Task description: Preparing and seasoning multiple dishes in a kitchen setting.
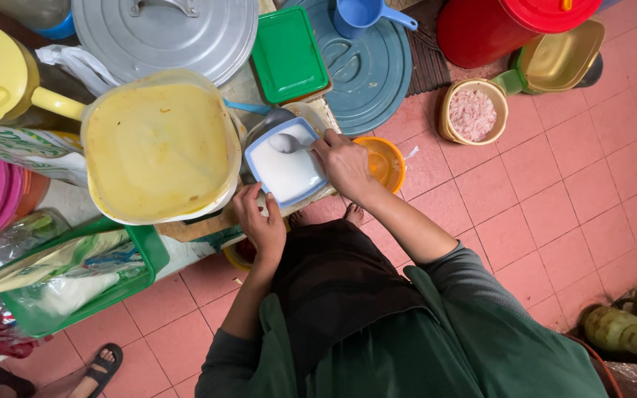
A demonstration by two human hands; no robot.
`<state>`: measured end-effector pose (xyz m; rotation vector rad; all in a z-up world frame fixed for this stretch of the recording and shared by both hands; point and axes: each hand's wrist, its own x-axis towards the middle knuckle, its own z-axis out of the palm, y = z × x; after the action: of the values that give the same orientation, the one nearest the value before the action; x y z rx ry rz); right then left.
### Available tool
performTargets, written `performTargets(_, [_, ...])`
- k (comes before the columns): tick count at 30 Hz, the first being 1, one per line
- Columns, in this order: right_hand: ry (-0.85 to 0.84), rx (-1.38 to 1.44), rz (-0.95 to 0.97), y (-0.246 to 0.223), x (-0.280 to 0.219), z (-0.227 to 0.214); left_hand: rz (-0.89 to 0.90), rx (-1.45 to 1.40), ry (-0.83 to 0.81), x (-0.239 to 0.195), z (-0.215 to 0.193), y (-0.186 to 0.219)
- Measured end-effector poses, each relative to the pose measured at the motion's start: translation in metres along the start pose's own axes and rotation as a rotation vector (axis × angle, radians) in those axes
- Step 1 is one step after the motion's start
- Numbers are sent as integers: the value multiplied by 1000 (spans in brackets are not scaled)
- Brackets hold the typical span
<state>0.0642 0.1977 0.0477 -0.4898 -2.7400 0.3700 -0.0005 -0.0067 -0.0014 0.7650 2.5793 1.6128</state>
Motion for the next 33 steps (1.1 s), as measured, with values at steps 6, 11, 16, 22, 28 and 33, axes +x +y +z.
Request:
performTargets(6, [73,34,-3,1,-2,-3,84,53,18,7,-2,4])
performTargets(11, [112,59,13,-7,-4,-19,215,88,29,25,3,8])
performTargets(16, [119,83,28,-11,-8,-39,311,149,-81,54,0,27])
performTargets(22, [71,56,12,-10,-16,-50,525,305,-159,70,8,32])
performTargets(28, [91,73,27,-11,-19,-55,523,329,-200,72,15,30])
performTargets(33, [83,94,21,-10,-20,-54,529,341,-177,74,17,33])
